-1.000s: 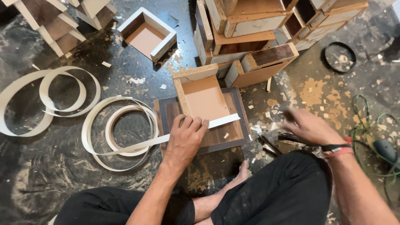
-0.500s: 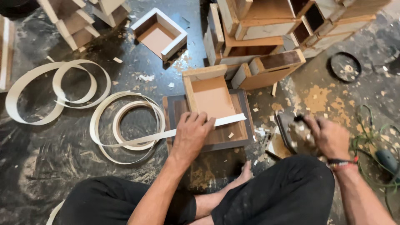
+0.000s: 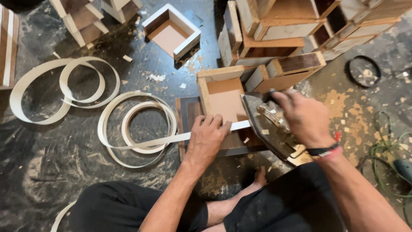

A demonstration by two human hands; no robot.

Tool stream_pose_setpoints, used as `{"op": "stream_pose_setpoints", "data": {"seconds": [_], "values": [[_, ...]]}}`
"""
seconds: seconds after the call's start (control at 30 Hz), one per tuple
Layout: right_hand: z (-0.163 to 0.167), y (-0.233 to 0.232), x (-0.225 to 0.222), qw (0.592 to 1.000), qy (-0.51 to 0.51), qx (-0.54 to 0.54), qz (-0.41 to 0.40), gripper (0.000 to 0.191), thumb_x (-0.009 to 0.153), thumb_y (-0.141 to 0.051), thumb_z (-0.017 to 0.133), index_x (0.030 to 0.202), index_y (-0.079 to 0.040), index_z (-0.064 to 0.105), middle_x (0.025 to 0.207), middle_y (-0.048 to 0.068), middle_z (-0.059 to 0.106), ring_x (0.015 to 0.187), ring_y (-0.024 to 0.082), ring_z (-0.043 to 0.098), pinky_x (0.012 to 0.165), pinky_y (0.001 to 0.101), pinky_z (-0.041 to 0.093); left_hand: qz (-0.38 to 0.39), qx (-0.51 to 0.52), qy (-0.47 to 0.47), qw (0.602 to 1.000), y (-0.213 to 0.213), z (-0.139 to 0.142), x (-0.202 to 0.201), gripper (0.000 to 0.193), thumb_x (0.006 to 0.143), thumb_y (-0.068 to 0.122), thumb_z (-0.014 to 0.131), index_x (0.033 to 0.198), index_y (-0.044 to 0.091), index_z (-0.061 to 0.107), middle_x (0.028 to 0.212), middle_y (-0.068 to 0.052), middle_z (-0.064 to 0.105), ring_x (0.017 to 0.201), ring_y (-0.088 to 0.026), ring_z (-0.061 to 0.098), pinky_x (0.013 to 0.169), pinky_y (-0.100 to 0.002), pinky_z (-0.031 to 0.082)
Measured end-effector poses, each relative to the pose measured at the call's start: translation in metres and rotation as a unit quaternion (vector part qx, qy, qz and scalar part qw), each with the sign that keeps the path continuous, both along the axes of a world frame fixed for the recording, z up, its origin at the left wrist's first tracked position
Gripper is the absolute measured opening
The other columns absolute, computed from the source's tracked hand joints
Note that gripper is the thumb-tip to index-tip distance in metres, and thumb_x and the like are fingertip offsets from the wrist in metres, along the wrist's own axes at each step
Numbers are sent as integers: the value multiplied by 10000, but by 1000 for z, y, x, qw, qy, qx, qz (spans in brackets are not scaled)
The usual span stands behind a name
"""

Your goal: The person sits on the floor and applies white edge banding to the edges of small wooden boxes. They use a staple gun to secure the banding along the edges, then press it down by hand to ensure adhesion.

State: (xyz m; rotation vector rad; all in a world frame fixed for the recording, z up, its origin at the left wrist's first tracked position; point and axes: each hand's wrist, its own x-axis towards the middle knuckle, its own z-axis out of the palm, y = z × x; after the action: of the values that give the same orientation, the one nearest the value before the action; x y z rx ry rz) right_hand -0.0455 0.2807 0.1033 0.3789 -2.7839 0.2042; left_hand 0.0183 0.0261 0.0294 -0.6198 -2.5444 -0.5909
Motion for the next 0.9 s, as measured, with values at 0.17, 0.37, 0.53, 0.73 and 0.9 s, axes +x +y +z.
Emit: {"op": "stream_pose_setpoints", "data": {"seconds": [0.17, 0.37, 0.53, 0.73, 0.9], "values": [[10, -38, 4, 998, -2, 63, 4, 390, 1087, -458, 550, 1015, -113, 717, 630, 191, 647, 575, 408, 637, 487, 517, 458, -11, 32, -22, 999, -4, -5, 2, 212, 869, 135, 676, 1073, 95, 721, 960, -73, 624, 990, -264, 609, 878, -421, 465], [19, -70, 14, 998, -32, 6, 53, 369, 1088, -403, 517, 1053, -73, 680, 646, 213, 654, 585, 441, 633, 523, 555, 471, -30, 187, -84, 978, -31, -4, 4, 291, 887, 184, 695, 1154, 69, 708, 1124, -100, 667, 1053, -309, 613, 911, -435, 485], [17, -94, 19, 992, -88, -49, 73, 395, 1071, -377, 503, 1131, -10, 638, 641, 244, 650, 588, 466, 634, 543, 571, 485, 104, 234, -247, 935, -62, -1, 9, 236, 924, 310, 710, 1016, 95, 747, 996, -95, 711, 979, -310, 678, 850, -432, 513], [16, -111, 26, 994, -77, -5, 78, 385, 1074, -371, 508, 1117, -7, 624, 623, 235, 646, 562, 457, 634, 514, 569, 484, 93, 239, -337, 906, -63, -12, 6, 274, 912, 362, 681, 992, 117, 775, 933, -112, 753, 923, -330, 706, 807, -448, 526], [13, -111, 27, 994, -32, 7, 103, 357, 1093, -351, 525, 1125, -12, 630, 616, 223, 638, 531, 435, 628, 474, 542, 480, 74, 201, -263, 941, -56, -27, 8, 251, 938, 340, 672, 951, 101, 748, 909, -105, 726, 896, -350, 684, 750, -486, 497]]}}
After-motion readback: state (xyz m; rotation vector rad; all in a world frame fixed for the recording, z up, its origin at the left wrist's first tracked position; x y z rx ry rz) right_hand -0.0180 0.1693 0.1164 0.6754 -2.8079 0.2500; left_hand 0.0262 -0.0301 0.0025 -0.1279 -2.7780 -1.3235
